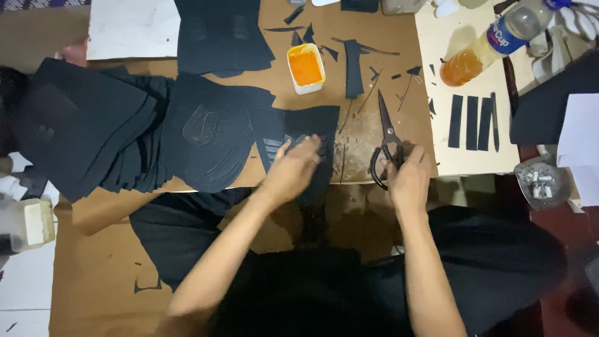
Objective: Cutting and trimming leather pieces using scissors at a workbench.
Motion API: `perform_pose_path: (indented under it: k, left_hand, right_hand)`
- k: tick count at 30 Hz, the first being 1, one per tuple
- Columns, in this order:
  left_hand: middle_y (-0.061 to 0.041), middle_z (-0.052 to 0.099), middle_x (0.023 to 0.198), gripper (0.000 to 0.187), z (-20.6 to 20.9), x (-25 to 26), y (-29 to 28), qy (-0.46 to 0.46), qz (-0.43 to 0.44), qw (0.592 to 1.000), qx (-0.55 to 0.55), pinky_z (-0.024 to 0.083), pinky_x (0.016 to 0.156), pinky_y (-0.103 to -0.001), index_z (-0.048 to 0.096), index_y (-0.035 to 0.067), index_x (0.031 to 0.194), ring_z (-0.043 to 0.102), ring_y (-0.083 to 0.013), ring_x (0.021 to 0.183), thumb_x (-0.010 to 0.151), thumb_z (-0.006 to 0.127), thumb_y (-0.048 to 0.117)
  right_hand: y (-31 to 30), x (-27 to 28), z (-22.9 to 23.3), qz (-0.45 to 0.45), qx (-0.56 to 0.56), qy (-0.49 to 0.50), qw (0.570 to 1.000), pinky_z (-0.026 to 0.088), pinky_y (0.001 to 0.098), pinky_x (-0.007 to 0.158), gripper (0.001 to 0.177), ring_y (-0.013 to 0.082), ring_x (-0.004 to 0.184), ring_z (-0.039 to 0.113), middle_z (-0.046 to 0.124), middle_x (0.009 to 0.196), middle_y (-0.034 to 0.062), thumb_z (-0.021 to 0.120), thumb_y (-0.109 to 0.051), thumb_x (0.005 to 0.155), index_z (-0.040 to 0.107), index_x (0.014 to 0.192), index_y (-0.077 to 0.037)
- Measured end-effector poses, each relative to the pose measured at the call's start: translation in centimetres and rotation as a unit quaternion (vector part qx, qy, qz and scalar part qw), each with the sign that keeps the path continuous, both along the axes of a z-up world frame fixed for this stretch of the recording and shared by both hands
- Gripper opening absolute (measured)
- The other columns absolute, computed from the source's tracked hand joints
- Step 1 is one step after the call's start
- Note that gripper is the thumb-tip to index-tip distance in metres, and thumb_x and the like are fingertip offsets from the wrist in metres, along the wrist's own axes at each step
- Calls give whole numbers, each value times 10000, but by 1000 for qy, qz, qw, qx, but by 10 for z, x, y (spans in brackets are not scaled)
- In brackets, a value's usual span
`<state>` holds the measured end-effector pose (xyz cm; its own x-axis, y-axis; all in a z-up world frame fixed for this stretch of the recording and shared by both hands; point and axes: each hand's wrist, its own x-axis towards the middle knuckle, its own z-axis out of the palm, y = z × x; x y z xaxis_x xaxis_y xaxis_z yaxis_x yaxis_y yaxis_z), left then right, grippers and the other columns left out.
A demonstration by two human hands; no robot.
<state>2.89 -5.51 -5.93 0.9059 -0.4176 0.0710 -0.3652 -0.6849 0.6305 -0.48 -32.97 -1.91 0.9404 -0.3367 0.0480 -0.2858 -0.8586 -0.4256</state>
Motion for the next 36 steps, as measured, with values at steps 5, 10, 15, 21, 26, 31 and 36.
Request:
perform_pose_path:
  k: [5,10,15,21,26,31,36]
  left_hand:
    - [-203,516,1516,470,50,29,28,-105,91,984,111,327,1189,-495,545,54,1478,435,-329,1452,1024,560,172]
    - [-192,582,1408,602,14,64,32,-113,90,963,229,193,1220,-530,549,33,1441,437,-328,1438,959,696,361]
    - [-55,577,976,408,4,84,33,-187,71,948,250,344,1062,-455,735,101,1018,534,-264,1101,852,773,471]
    - [-108,701,839,298,53,65,37,-72,101,981,147,518,772,-443,719,137,1008,693,-337,829,985,646,425]
    - [-27,704,910,217,62,71,54,-173,101,962,185,415,827,-381,681,180,1110,680,-247,917,975,676,350]
    - [-116,709,1141,220,11,35,27,-259,12,950,171,408,969,-417,722,116,1189,620,-284,1153,976,710,165]
    - [-142,658,1344,294,5,-5,24,-178,-89,980,-24,457,1066,-452,682,1,1269,565,-345,1334,985,656,73]
  right_hand:
    - [-6,0,8,51,-10,35,998,536,540,887,511,528,1046,639,586,1061,282,799,-268,906,499,1178,45]
    - [-16,3,21,44,81,35,995,538,504,847,458,491,1012,667,620,1026,264,766,-239,953,548,1213,70]
    - [7,-13,54,-76,300,65,949,514,438,717,313,325,878,680,680,897,223,740,-238,906,668,1089,5]
    - [24,-46,73,-27,426,15,904,486,310,373,340,251,386,607,575,627,137,685,-361,995,567,1051,-46]
    - [26,-82,15,-58,594,110,795,443,342,286,358,264,347,587,534,512,115,577,-430,999,544,932,-79]
    - [69,-102,56,-26,550,162,819,525,409,305,378,362,343,645,512,552,148,627,-378,984,604,1045,-6]
    - [94,-103,77,-50,443,339,828,575,345,408,462,225,399,566,569,625,128,486,-512,962,598,953,-65]
